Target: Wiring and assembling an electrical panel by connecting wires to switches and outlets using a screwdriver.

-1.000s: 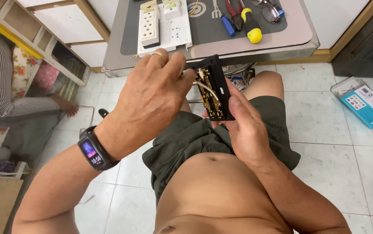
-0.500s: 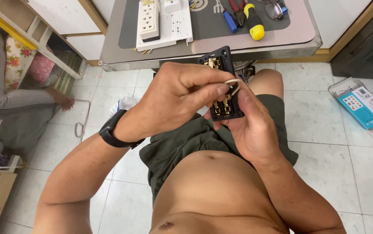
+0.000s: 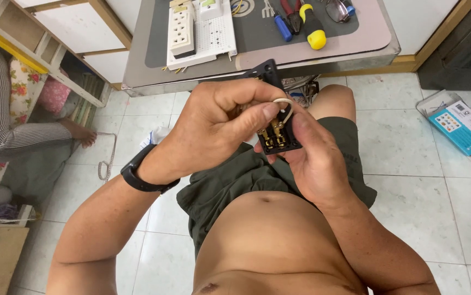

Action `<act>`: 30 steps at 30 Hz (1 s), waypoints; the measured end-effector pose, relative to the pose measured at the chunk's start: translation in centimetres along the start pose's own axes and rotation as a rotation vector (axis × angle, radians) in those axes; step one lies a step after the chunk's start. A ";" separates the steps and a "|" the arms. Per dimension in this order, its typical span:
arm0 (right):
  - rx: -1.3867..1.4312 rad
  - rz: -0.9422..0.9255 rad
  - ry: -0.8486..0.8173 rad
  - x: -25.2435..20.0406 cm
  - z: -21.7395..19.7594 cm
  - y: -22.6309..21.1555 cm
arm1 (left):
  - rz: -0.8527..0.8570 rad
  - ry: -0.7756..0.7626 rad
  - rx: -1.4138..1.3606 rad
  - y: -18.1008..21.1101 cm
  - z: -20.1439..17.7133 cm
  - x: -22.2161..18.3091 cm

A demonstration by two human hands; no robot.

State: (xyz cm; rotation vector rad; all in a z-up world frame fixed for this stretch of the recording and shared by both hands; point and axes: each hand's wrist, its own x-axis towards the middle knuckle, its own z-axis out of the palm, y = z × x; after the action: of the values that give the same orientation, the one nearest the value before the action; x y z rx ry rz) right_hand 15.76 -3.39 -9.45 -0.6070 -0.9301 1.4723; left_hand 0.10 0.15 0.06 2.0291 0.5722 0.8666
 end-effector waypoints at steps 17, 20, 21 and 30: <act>-0.075 0.055 0.064 0.2 -0.2 -0.5 | -0.175 0.008 0.074 -1.2 0.3 3.4; -0.046 0.072 0.103 0.1 -0.5 0.2 | -0.212 0.028 0.138 -0.9 0.6 3.2; -0.045 0.075 0.103 0.0 -0.6 0.2 | -0.215 0.028 0.138 -0.9 0.7 3.0; -0.153 0.025 0.129 -1.1 1.1 -0.3 | 0.496 0.087 0.695 -3.1 -0.1 1.4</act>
State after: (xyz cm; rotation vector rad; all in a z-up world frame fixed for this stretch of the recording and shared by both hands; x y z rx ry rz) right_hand 15.15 -4.70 -8.76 -0.8190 -0.9420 1.3748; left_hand 0.67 2.80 -1.99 2.8526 0.4581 1.1572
